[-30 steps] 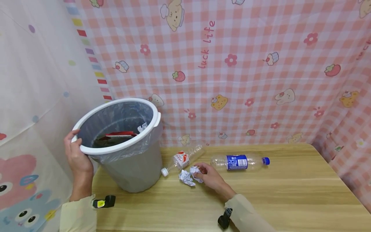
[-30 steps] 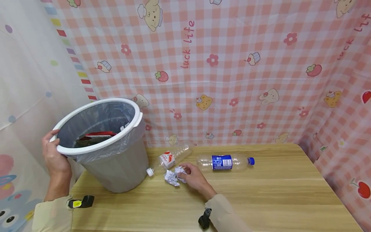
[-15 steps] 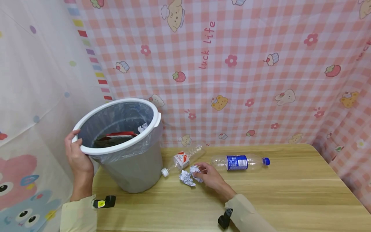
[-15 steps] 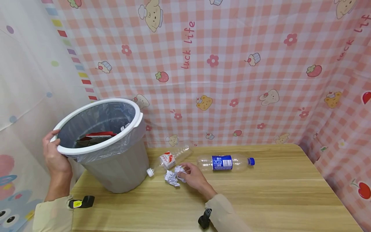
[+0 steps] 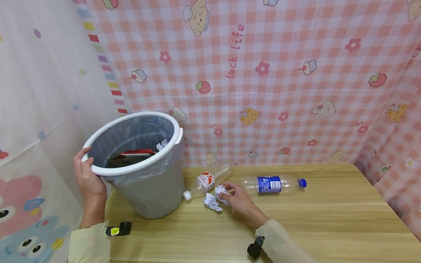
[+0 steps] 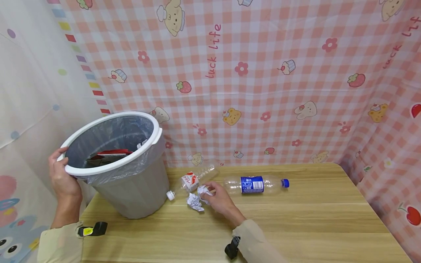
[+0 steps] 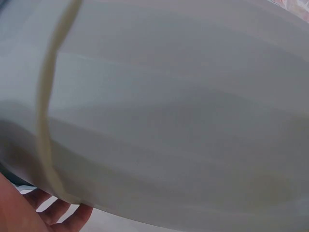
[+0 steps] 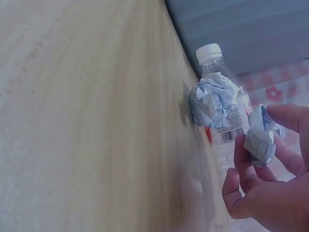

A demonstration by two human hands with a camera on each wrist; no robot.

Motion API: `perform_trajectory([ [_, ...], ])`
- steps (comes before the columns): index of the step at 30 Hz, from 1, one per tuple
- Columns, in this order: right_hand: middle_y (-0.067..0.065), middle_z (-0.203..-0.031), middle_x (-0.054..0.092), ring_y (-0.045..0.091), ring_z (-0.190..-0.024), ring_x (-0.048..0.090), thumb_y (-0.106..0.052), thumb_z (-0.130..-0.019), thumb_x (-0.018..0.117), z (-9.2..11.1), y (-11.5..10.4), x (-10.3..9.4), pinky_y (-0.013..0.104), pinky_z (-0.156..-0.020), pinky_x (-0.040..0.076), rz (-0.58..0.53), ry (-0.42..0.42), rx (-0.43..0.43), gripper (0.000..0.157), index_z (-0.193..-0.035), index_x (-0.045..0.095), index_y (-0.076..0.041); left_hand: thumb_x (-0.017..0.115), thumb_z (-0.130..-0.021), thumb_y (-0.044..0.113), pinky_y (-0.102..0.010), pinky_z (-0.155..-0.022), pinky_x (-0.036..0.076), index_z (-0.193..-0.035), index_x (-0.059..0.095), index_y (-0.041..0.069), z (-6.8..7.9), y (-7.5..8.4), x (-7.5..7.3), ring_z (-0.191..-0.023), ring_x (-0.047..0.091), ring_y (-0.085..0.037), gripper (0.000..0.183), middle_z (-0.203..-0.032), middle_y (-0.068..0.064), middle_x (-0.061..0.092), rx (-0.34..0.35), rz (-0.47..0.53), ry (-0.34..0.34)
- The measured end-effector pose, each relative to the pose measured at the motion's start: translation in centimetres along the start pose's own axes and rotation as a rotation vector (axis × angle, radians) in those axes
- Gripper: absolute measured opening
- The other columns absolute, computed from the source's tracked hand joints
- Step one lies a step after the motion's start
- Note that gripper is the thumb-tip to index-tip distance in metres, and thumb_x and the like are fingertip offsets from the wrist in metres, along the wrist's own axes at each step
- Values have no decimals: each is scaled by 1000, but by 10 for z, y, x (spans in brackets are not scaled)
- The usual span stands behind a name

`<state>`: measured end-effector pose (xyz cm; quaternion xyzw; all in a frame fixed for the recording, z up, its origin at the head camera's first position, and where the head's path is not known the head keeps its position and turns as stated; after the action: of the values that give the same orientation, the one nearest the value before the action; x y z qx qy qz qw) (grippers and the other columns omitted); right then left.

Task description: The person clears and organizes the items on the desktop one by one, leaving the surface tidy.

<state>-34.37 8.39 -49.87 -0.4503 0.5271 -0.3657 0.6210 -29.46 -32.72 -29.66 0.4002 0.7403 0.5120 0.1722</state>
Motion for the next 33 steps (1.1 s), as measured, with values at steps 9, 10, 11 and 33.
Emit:
perform_trajectory([
  [9,9,-124,57,22,-99,59,-23,-90,71,1,-9,-3,35,-70,52,3,-9,10,41,-128,61,-14,30,-99,18,-26,-97,32,-132,55,15,0,-1,-1,-117,47,-16,41,-134,-4,51,-3,5,-2],
  [10,9,-124,58,22,-99,59,-23,-90,71,1,-10,-4,34,-73,51,6,-6,3,41,-129,61,-14,30,-99,18,-26,-97,32,-131,55,15,0,-1,-1,-117,47,-16,41,-134,-4,51,-3,9,-1],
  [11,9,-123,58,22,-99,60,-23,-90,71,1,-12,-5,34,-76,51,7,0,-2,41,-128,61,-14,30,-99,18,-26,-97,32,-131,55,15,0,-1,-1,-117,47,-16,41,-134,-4,51,-3,13,-1],
  [33,8,-122,59,25,-108,62,-22,-89,72,-1,-64,-28,38,-86,52,-111,79,-78,38,-125,63,-16,30,-99,19,-26,-96,33,-132,54,15,-1,0,-1,-116,47,-16,41,-133,-3,51,1,-14,-5],
])
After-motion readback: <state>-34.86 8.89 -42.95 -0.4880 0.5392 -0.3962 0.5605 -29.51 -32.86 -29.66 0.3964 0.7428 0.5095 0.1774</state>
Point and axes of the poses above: each hand's wrist, its own z-axis away from the middle knuckle, its own x-axis out of the palm, y = z × x, the point moved 9 cm from there along -z, towards the middle knuckle
